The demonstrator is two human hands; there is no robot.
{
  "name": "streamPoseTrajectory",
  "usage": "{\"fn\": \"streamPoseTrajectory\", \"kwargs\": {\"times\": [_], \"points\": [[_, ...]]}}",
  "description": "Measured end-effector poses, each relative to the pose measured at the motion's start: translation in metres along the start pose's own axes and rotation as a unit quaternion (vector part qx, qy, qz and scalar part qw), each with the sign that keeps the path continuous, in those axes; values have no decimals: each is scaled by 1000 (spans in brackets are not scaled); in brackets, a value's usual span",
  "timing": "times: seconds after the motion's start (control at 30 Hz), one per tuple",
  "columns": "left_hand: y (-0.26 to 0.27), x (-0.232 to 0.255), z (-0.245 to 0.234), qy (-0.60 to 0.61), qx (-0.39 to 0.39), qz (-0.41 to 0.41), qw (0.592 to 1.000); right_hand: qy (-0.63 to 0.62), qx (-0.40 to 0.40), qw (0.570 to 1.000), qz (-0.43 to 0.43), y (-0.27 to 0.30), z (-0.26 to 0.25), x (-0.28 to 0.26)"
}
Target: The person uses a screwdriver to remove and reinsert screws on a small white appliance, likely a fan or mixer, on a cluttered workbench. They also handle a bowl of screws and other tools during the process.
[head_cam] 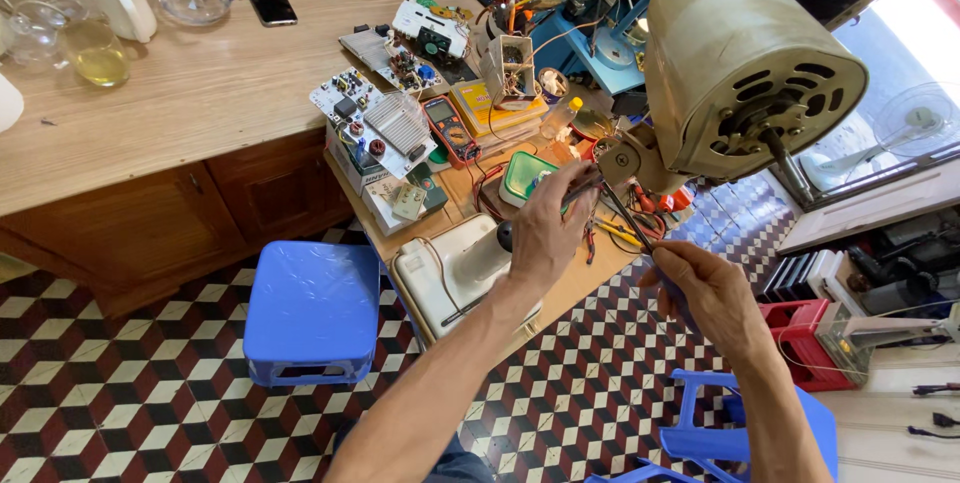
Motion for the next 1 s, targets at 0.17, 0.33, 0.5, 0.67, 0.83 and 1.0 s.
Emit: {"fn": "streamPoseTrajectory", "kwargs": {"times": [0.17, 0.33, 0.5, 0.67, 0.83, 1.0], "points": [[44, 20, 20, 273, -142, -335, 890, -9, -14, 1000, -24, 1, 2, -2], [26, 25, 44, 400, -171, -295, 851, 88, 57, 994, -34, 7, -2, 3], [25, 19, 53, 458, -159, -285, 827, 159, 268, 934, -172, 58, 24, 31], [18, 3, 20, 97, -47, -161, 981, 27, 317, 925, -207, 62, 45, 47], [-17, -4, -2, -44, -25, 42, 998, -2, 290, 934, -208, 53, 38, 44], [-30, -8, 0, -32, -91, -1, 995, -199, 203, 958, -43, 38, 10, 53]]}}
Point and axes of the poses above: each hand's wrist, its own y-axis away from the middle knuckle, its own z-axis out of the palm, x = y × z, the point moved 2 cm from there along -y, towards the middle knuckle, and after that the axes turned 4 degrees about -y, right-handed, at the moved point
